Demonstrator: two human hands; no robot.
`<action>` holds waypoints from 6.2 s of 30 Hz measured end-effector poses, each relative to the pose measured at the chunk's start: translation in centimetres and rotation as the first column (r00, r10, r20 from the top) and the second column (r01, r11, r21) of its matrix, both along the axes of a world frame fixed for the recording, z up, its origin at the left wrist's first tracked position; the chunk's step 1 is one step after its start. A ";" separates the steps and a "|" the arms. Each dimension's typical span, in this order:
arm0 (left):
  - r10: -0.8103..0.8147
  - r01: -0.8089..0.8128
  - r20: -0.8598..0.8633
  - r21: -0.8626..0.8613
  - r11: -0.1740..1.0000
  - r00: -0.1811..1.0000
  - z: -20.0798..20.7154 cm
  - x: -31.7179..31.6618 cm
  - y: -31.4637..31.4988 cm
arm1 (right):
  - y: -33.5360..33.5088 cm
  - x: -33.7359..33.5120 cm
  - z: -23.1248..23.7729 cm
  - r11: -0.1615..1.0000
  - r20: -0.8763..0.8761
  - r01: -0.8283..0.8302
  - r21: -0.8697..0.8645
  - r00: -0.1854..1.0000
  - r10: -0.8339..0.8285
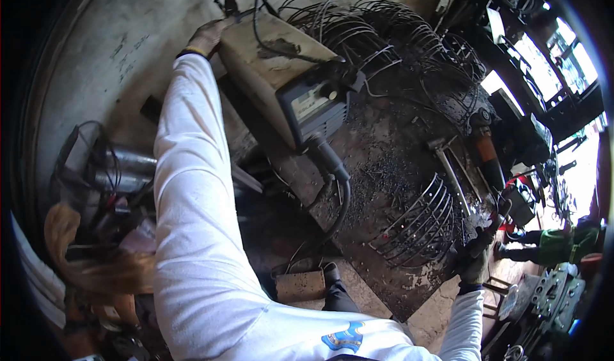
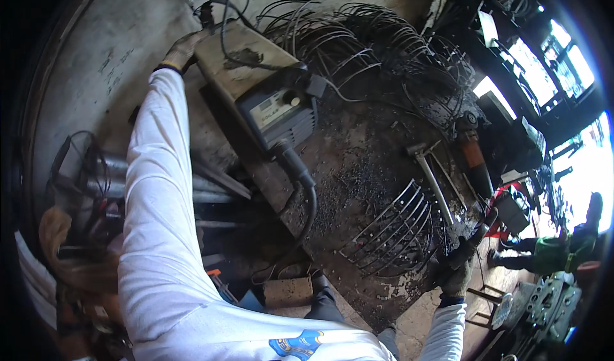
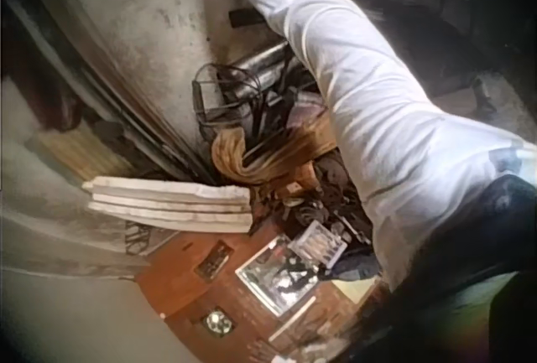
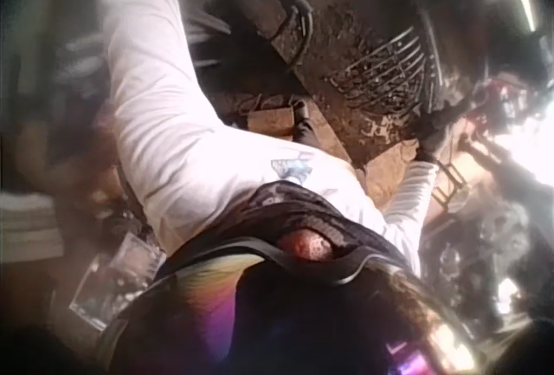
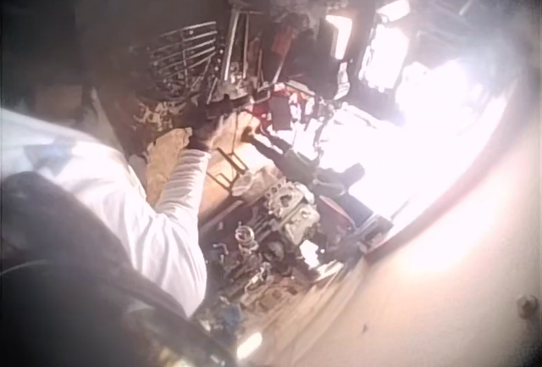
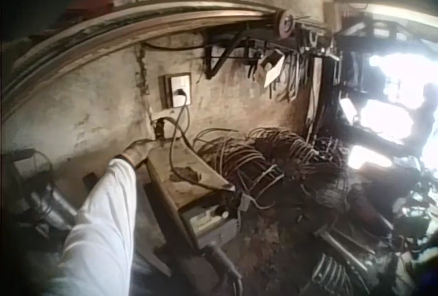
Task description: The person welds a metal wire cage on a workbench using a welding tool, then handles a metal pipe and uses a hammer to strike it.
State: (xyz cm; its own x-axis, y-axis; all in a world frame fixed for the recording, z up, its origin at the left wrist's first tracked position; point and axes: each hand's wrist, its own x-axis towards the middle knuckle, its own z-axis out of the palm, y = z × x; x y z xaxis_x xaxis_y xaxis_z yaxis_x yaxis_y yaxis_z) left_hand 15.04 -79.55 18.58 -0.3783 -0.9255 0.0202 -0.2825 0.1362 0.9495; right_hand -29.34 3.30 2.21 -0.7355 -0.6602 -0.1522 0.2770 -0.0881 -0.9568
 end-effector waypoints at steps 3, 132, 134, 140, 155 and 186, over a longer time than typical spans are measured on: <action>-0.112 0.147 -0.144 0.264 0.953 0.983 -0.1 0.3 -0.6 | 0.2 0.6 -0.2 0.996 0.036 0.078 -0.039 0.996 -0.076; 0.712 -0.386 0.156 -0.752 0.535 0.684 -14.8 -20.4 73.2 | -14.9 -18.9 15.3 0.318 0.407 -0.939 0.128 0.342 0.847; 0.705 -0.390 0.150 -0.745 0.541 0.693 -14.7 -20.3 73.1 | -14.9 -18.8 15.4 0.311 0.433 -0.944 0.108 0.326 0.841; 0.669 -0.410 0.127 -0.702 0.583 0.733 -14.7 -20.1 73.0 | -14.7 -18.3 15.6 0.259 0.306 -0.951 0.167 0.300 0.904; 0.678 -0.446 0.114 -0.673 0.590 0.726 -14.4 -20.4 73.0 | -15.6 -16.6 16.9 0.148 0.192 -0.961 0.235 0.195 0.962; 0.679 -0.429 0.162 -0.665 0.611 0.716 -14.6 -20.1 72.9 | -18.4 -15.0 19.8 0.004 -0.084 -0.851 0.525 -0.047 0.995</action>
